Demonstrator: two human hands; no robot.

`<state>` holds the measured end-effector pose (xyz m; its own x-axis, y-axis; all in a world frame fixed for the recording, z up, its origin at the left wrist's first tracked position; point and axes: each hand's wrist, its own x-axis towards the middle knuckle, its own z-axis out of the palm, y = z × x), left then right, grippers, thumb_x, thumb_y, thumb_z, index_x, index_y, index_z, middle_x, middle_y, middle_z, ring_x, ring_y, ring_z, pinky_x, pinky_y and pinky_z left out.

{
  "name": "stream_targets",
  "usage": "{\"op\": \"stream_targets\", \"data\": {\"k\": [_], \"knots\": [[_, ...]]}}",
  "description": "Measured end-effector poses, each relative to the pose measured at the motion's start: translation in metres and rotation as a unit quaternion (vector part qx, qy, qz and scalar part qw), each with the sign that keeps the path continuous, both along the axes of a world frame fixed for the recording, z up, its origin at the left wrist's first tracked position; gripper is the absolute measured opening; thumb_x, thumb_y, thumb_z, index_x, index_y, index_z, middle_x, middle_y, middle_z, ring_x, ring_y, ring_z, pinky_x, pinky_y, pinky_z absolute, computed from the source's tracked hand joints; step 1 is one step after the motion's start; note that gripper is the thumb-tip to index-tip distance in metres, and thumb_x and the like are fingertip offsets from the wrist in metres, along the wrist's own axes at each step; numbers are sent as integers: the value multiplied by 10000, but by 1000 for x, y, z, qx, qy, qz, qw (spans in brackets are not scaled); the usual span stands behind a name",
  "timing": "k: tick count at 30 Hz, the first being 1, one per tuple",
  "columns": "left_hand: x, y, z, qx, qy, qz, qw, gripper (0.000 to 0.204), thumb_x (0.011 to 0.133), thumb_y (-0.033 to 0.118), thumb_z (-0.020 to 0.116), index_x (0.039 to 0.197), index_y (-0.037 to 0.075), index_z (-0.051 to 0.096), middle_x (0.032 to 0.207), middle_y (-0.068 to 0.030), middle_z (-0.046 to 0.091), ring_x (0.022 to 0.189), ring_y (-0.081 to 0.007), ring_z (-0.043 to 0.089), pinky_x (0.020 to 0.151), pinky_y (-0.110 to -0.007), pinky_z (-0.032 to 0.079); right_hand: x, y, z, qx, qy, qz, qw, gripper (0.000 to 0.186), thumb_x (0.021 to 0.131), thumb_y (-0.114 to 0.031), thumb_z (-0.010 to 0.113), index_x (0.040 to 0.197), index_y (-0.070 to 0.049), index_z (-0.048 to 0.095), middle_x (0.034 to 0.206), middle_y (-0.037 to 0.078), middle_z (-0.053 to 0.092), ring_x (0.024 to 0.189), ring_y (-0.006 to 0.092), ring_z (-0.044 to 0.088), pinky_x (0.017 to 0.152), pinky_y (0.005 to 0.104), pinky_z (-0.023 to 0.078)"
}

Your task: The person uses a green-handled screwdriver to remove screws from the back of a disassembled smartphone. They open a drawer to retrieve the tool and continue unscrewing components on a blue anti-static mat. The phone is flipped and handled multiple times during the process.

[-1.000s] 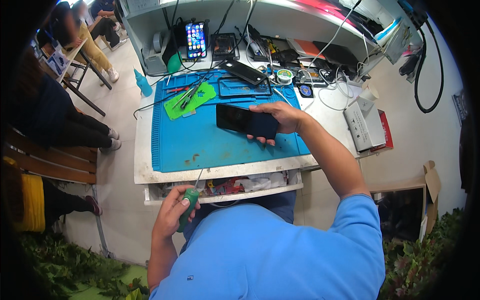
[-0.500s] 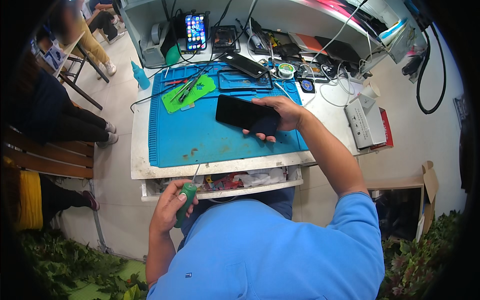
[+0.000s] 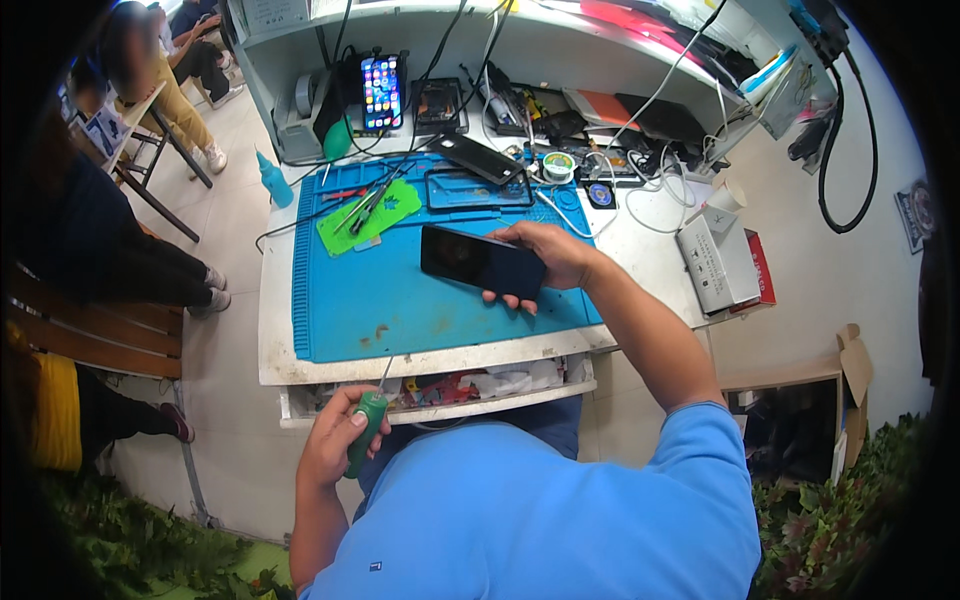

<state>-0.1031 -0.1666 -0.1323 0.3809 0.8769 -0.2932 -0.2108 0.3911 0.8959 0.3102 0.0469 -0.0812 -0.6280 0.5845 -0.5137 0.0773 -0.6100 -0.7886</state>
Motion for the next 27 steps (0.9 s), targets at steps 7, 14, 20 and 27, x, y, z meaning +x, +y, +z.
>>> {"op": "stream_targets", "data": {"k": [7,14,20,27], "knots": [[1,1,2,5,-10,-4,1000,506,1111,269,626,1510,-37,574,1101,-169,753,845,-170,695,733,-314,568,-9,-16,10,119,-104,12,987,689,1221,-470,379,1737,-13,418,1133,235,807,760,231,782,585,375,643],[1,0,0,8,-8,-1,1000,504,1112,275,624,1504,-38,577,1096,-165,755,834,-167,693,723,-310,568,-14,-20,15,94,-98,3,991,627,1186,-486,420,1587,-25,560,1072,175,789,758,220,767,602,388,644],[1,1,0,15,-2,-4,1000,519,1104,282,622,1511,-37,577,1095,-166,754,829,-167,692,722,-314,571,-10,-17,8,69,-86,-5,994,593,1180,-498,485,1430,23,617,1027,197,792,738,245,773,601,413,661],[3,0,-1,17,22,8,1000,553,1072,360,619,1485,-7,593,1047,-173,747,774,-160,670,668,-294,548,-7,-15,7,36,-56,-32,997,581,1183,-470,497,1466,28,597,1056,247,794,750,281,788,590,443,672]]}}
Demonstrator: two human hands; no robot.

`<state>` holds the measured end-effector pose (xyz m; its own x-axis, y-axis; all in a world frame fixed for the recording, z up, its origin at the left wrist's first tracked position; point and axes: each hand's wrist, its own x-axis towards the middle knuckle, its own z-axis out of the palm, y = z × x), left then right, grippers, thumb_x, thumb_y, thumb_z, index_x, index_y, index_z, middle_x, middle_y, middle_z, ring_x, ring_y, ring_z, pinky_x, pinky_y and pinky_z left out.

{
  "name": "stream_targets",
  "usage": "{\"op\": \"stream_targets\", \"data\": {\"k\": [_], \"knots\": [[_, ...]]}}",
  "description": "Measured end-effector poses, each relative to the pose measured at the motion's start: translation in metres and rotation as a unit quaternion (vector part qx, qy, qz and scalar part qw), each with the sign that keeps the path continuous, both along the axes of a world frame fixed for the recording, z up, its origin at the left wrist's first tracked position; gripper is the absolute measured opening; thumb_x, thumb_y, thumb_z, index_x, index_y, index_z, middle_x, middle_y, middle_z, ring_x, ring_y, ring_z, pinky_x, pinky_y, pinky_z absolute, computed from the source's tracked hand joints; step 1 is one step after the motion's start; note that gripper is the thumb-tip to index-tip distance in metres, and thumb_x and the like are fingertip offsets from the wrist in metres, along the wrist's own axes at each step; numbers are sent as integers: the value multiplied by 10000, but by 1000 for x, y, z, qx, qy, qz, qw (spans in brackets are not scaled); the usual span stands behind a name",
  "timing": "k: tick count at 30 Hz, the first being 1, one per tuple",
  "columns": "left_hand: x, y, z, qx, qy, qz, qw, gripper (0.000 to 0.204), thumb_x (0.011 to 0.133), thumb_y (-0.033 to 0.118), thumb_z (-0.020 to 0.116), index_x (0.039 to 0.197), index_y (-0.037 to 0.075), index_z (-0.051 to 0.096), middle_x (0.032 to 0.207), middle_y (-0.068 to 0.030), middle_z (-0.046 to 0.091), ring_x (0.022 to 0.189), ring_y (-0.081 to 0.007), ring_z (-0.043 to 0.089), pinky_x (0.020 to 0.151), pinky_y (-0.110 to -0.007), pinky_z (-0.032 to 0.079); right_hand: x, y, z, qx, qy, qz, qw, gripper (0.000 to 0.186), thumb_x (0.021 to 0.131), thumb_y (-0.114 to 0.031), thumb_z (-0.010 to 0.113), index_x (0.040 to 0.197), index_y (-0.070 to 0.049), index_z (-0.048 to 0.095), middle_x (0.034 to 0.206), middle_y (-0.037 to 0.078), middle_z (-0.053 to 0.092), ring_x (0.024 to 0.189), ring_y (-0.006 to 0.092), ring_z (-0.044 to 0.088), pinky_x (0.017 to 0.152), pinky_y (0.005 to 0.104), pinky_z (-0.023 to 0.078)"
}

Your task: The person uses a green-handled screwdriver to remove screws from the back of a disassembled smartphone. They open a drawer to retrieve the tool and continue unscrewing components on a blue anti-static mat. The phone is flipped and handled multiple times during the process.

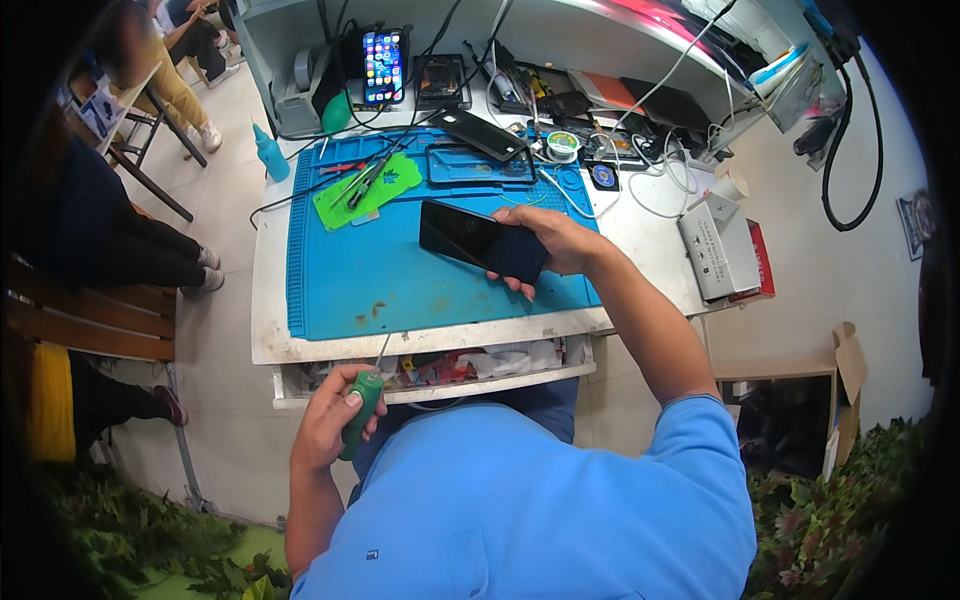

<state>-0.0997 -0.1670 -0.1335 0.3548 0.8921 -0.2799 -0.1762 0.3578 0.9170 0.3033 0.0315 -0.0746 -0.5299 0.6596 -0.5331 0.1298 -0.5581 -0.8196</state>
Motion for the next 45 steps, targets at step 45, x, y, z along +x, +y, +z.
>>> {"op": "stream_targets", "data": {"k": [45], "knots": [[-4,3,0,-8,-39,-17,999,514,1104,309,628,1495,-22,586,1068,-181,735,806,-172,674,706,-303,552,12,19,-21,-68,91,49,992,911,1176,-781,385,1555,16,607,1147,272,821,858,348,835,680,509,702]]}}
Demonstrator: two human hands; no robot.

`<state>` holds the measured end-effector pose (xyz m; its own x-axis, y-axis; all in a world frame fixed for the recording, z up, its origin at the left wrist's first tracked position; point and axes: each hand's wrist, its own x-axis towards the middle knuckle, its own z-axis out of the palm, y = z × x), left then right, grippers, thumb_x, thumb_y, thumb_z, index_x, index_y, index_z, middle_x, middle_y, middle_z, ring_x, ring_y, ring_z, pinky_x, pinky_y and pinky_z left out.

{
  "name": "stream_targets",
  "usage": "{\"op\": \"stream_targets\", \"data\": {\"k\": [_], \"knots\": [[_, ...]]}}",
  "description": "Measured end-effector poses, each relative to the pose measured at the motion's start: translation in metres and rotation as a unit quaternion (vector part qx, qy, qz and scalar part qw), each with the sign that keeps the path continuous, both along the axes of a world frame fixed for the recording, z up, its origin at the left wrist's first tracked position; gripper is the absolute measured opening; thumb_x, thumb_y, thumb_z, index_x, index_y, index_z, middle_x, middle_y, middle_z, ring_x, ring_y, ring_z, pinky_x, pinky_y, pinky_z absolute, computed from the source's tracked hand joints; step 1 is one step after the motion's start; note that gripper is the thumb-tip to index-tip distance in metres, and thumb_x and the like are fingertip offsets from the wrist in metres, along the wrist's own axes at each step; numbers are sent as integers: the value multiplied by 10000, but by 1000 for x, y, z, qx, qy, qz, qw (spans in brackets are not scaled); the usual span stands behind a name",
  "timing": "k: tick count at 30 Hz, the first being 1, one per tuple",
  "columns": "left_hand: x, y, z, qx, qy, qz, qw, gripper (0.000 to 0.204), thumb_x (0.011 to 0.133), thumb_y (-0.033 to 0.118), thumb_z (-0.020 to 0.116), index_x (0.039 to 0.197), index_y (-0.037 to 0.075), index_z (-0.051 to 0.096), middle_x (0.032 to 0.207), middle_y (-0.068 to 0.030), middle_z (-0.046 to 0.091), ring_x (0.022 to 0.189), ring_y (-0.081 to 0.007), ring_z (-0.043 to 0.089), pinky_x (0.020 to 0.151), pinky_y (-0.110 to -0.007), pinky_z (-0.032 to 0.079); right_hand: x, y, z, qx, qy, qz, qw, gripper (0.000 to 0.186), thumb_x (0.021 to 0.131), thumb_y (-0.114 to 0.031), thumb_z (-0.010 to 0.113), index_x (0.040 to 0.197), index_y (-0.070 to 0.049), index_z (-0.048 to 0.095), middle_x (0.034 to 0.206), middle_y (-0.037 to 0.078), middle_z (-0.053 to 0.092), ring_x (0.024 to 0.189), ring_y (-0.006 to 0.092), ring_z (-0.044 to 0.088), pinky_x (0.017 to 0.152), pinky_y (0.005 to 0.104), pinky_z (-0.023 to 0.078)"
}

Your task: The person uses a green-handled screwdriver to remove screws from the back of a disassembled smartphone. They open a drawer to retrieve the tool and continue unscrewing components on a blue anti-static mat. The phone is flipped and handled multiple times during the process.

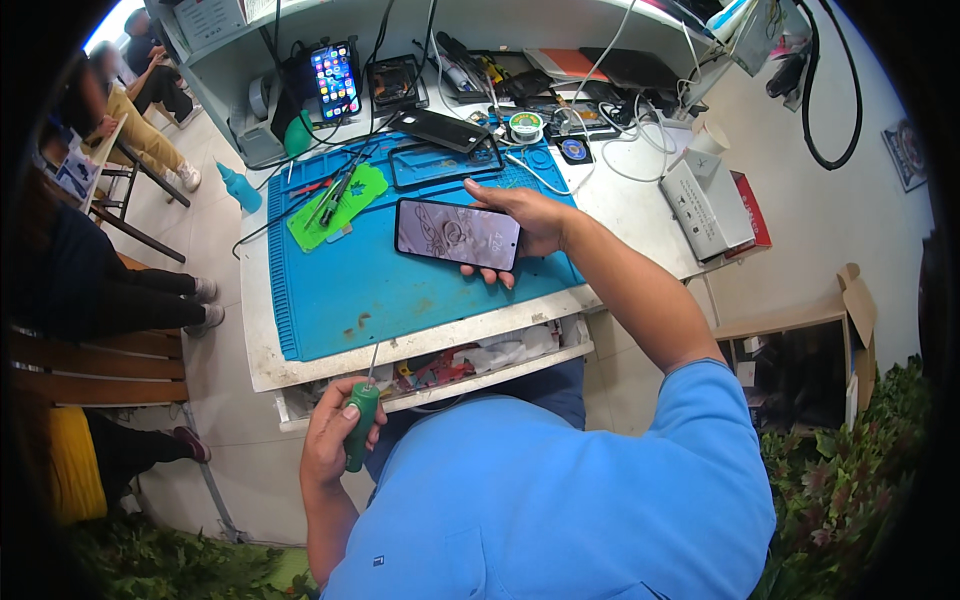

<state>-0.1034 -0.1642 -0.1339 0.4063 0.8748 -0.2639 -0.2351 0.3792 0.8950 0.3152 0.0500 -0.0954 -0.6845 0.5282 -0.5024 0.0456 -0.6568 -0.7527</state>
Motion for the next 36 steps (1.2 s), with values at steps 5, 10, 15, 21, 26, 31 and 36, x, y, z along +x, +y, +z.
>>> {"op": "stream_targets", "data": {"k": [5,10,15,21,26,31,36], "knots": [[0,1,1,1,9,0,1000,514,1102,317,635,1486,-21,593,1058,-176,736,800,-170,677,699,-303,552,2,0,-2,0,6,1,1000,905,1180,-773,384,1573,15,594,1152,276,821,860,350,836,684,508,701],[1,1,1,0,13,0,1000,523,1096,330,639,1482,-19,595,1055,-172,736,797,-169,679,695,-301,552,2,1,-4,-3,16,5,1000,889,1191,-755,373,1575,16,593,1155,277,821,866,348,838,683,502,701],[1,1,2,1,18,-1,1000,531,1095,336,639,1488,-18,589,1054,-171,735,801,-169,681,695,-299,553,2,0,-2,-7,15,4,1000,868,1202,-728,373,1566,27,597,1160,279,821,868,343,841,683,500,703],[0,1,0,4,12,-2,1000,538,1096,341,639,1492,-19,585,1056,-175,732,799,-169,677,693,-301,553,3,1,-3,-9,17,4,1000,849,1214,-699,368,1566,41,593,1168,279,821,868,346,843,685,501,704],[2,1,1,8,8,1,1000,537,1094,336,633,1490,-23,583,1058,-180,729,797,-172,672,694,-304,552,4,3,-6,-27,27,5,999,797,1233,-636,364,1593,46,566,1197,295,814,883,357,843,678,509,703],[1,2,1,7,10,2,1000,540,1090,327,622,1494,-29,578,1061,-187,726,801,-175,669,695,-305,549,7,6,-8,-39,38,14,998,734,1245,-567,367,1600,43,567,1241,300,809,910,367,839,700,516,699],[1,1,0,3,5,1,1000,575,1069,345,626,1501,-31,575,1062,-189,725,807,-178,669,695,-305,546,11,19,-1,-63,16,142,988,747,1232,-572,401,1608,52,563,1234,319,809,843,357,838,604,488,680]]}}
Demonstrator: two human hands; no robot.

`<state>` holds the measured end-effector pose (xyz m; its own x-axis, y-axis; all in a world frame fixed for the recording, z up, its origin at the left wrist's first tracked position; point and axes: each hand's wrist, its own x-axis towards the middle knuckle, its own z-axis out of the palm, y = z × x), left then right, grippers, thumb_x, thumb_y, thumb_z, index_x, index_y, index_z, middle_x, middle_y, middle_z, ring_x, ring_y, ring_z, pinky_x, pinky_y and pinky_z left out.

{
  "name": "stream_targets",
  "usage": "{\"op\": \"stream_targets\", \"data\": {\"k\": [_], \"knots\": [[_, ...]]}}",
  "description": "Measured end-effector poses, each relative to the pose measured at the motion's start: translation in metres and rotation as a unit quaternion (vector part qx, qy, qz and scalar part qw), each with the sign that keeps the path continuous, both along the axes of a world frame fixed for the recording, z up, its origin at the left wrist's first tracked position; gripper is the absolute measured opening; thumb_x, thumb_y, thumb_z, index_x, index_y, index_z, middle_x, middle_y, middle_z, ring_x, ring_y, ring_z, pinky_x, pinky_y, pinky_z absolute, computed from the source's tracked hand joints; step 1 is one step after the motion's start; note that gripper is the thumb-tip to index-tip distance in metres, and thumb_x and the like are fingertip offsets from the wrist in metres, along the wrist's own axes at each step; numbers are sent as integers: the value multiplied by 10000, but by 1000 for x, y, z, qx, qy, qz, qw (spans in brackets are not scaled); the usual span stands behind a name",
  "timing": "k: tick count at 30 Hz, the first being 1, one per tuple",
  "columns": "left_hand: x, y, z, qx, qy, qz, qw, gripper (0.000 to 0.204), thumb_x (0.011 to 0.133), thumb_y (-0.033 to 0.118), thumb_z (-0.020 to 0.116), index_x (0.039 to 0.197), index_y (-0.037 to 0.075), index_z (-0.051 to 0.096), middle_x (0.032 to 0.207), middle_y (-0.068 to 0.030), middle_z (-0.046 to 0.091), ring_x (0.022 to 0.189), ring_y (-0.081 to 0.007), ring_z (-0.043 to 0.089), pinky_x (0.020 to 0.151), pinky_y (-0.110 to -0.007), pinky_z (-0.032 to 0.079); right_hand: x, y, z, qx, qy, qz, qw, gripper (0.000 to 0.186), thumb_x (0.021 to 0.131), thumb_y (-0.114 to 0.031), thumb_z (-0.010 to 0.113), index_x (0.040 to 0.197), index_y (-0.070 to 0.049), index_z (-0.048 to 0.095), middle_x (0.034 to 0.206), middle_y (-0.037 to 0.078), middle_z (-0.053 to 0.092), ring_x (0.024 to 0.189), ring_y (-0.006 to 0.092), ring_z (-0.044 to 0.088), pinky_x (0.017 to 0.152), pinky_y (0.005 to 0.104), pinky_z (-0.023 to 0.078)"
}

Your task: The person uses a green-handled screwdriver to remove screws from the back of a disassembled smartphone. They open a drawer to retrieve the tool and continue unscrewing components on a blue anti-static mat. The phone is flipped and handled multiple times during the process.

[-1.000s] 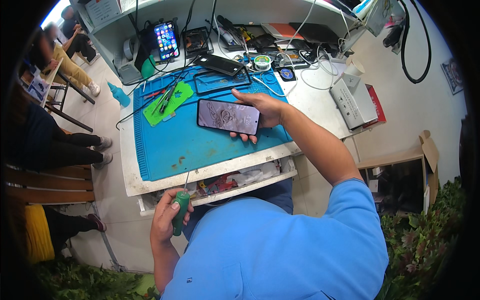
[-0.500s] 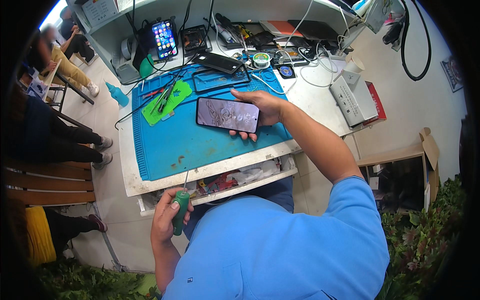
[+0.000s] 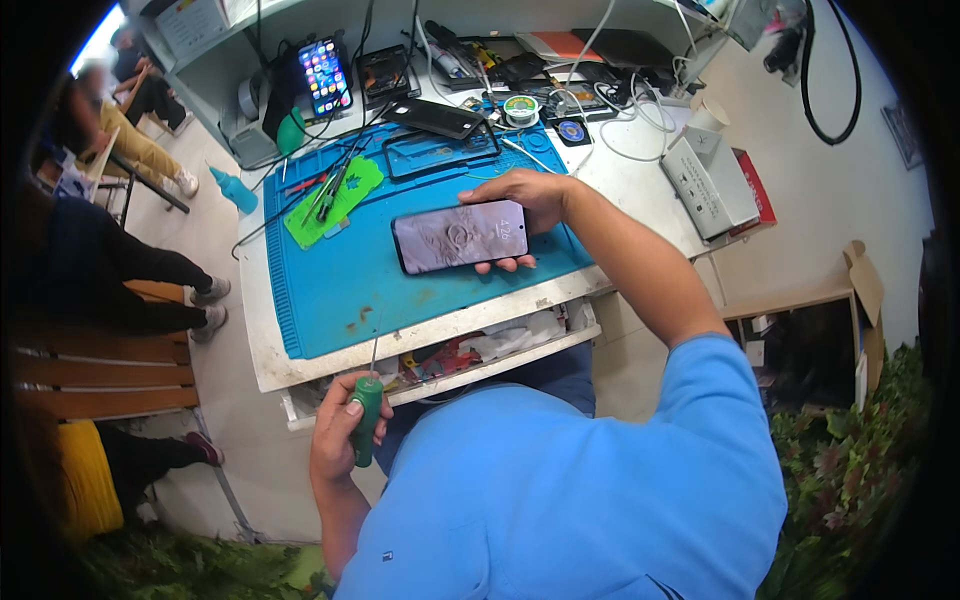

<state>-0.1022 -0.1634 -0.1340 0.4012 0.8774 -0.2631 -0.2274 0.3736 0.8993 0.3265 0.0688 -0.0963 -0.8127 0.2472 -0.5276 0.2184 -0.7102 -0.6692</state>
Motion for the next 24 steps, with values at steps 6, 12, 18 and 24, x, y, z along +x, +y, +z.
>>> {"op": "stream_targets", "data": {"k": [6,12,18,24], "knots": [[-3,-1,-3,6,19,6,1000,611,1055,376,610,1507,-32,555,1074,-218,717,801,-209,669,688,-314,545,-31,33,37,82,-91,147,981,671,1228,-494,433,1581,57,582,1138,311,829,749,342,827,525,458,636],[-3,2,-2,10,27,-1,1000,615,1047,375,615,1498,-39,557,1067,-232,722,798,-230,666,704,-340,550,-41,49,49,135,-127,200,962,554,1223,-458,450,1493,-9,630,1123,306,832,775,326,822,559,448,594],[-5,4,-5,7,9,-6,1000,599,1062,366,616,1495,-44,559,1067,-243,727,796,-240,665,714,-346,554,-42,54,43,128,-130,209,961,566,1222,-456,435,1466,11,643,1104,309,831,738,329,815,533,451,591],[-2,2,-1,7,4,4,1000,588,1064,359,613,1489,-45,571,1056,-241,729,787,-237,663,715,-341,557,-41,53,41,130,-130,196,963,558,1220,-444,450,1462,18,647,1076,312,833,721,331,821,504,448,595]]}}
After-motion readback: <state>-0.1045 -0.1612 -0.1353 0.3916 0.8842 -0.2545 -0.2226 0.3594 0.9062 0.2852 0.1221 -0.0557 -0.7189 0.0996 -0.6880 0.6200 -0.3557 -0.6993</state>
